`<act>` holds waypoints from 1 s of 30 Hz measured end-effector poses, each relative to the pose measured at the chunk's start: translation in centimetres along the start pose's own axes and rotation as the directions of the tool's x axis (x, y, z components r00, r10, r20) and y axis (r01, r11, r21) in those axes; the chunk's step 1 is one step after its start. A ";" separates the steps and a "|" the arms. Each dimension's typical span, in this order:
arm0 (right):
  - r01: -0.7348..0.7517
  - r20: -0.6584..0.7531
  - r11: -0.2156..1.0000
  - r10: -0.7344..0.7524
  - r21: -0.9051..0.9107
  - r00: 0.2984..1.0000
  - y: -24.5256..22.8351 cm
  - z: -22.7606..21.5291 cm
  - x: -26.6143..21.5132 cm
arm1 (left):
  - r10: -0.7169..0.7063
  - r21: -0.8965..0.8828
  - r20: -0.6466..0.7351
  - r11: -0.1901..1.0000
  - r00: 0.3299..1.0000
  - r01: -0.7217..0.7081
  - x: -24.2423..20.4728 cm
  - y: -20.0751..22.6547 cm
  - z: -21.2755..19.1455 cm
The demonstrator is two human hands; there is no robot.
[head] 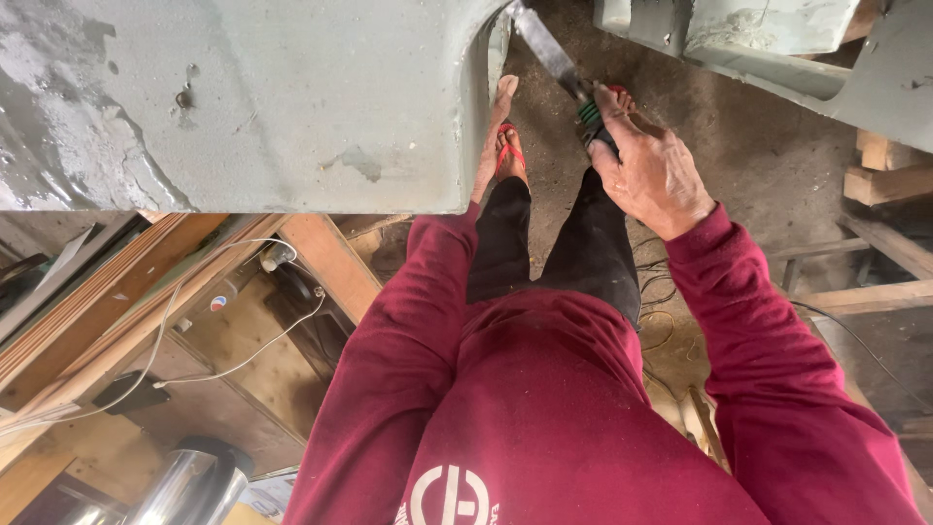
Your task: The person cleans a large grey metal frame using a wire brush and a red heat gun. They scrub the surface with the wire brush, then apply heat to specific areas, and finally use a metal scraper to remove residue from the frame's edges.
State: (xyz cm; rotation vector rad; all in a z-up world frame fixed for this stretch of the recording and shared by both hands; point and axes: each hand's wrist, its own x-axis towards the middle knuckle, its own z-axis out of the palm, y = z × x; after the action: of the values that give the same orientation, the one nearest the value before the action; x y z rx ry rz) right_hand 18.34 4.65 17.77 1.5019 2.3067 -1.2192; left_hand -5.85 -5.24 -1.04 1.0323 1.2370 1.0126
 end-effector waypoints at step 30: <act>0.130 -0.163 0.992 -0.128 0.002 0.978 -1.0 1.8 -1.1 | 0.018 -0.548 0.182 -0.828 0.983 0.117 1.1 2.0 0.6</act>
State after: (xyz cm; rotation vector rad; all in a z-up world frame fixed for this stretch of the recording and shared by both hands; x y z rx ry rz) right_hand 17.52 2.42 17.70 1.5313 2.5419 -1.1836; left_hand -5.25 -3.75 0.67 -1.0326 -0.5504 1.2868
